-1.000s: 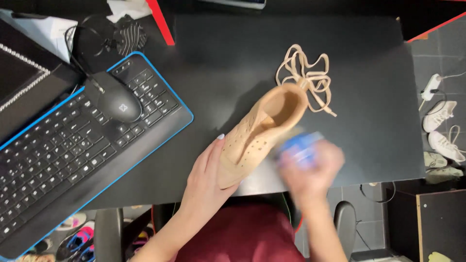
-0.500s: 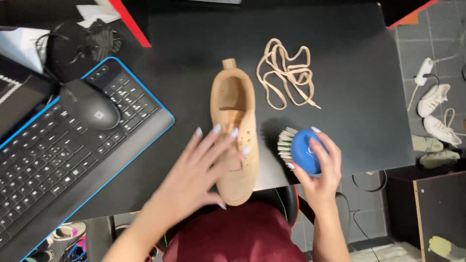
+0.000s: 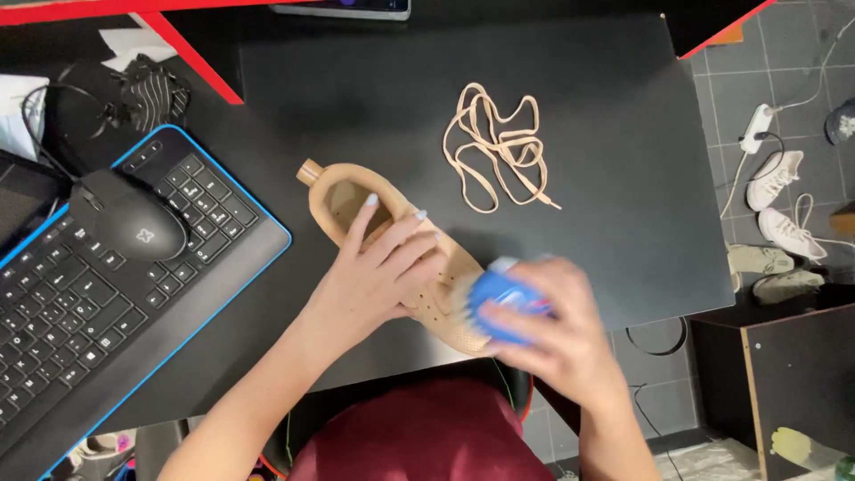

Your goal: The person removes the laces from a beige sneaker, then uses a blue brush to scrub the upper, sides, and sole of the shoe. The laces are set aside on the desk during brushing.

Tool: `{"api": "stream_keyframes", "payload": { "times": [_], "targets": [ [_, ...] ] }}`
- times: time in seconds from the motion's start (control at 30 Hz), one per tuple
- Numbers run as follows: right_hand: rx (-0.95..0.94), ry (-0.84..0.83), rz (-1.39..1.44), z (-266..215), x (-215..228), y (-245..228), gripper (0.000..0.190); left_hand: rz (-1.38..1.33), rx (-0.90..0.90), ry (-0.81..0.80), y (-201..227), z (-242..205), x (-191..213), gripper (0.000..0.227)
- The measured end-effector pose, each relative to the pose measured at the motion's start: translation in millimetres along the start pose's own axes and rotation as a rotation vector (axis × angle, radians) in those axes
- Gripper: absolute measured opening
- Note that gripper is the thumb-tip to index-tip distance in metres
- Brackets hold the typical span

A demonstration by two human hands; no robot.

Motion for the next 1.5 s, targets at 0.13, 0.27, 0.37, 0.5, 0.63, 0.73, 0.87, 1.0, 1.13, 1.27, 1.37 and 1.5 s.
{"api": "stream_keyframes", "payload": {
  "times": [0.13,0.27,0.37,0.5,0.63,0.73,0.87,1.0,1.13,1.27,1.37,1.5],
  "targets": [
    [0.143,-0.206,-0.037,16,7,-14,0.026,-0.057,0.014,0.042,-3,2,-4,0.081],
    [-0.025,-0.014,-0.406,7,29,7,0.038,-0.078,0.013,0.080,-1,5,-13,0.057],
    [-0.350,-0.145,0.079,35,14,-28,0.049,-0.072,0.023,0.105,0,5,-11,0.051],
    [0.069,-0.213,-0.082,3,19,2,0.031,-0.119,0.001,0.093,-2,3,-13,0.057],
    [-0.210,-0.066,-0.220,-1,19,-2,0.052,-0.107,0.007,0.084,-1,1,-12,0.056],
    [-0.146,-0.114,-0.067,-14,13,-1,0.059,-0.089,0.002,0.100,-2,5,-9,0.051],
    [-0.126,0.028,-0.349,-20,29,12,0.036,-0.070,0.022,0.152,-1,6,-9,0.037],
    [0.067,-0.040,-0.104,5,22,-34,0.021,-0.047,0.041,0.171,1,9,-6,0.034],
    [-0.368,-0.053,0.026,-7,28,3,0.026,-0.039,0.053,0.121,5,7,-7,0.039],
    [-0.016,-0.088,-0.153,-30,7,-7,0.037,-0.029,0.106,0.176,8,10,-5,0.028],
    [-0.105,0.110,-0.206,-21,20,30,0.036,0.018,0.247,0.182,25,12,-1,0.030],
    [-0.337,0.259,-0.339,-52,25,52,0.044,-0.230,0.280,0.142,23,-13,17,0.057]
  ]
}}
Point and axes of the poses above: each hand's wrist, its own z-axis towards the middle knuckle, its own x-axis out of the back of the hand, y = z × x, the point moved 2 cm from there along z, towards the middle knuckle, and after that the axes turned 12 degrees about -x, right-handed, at the moved point
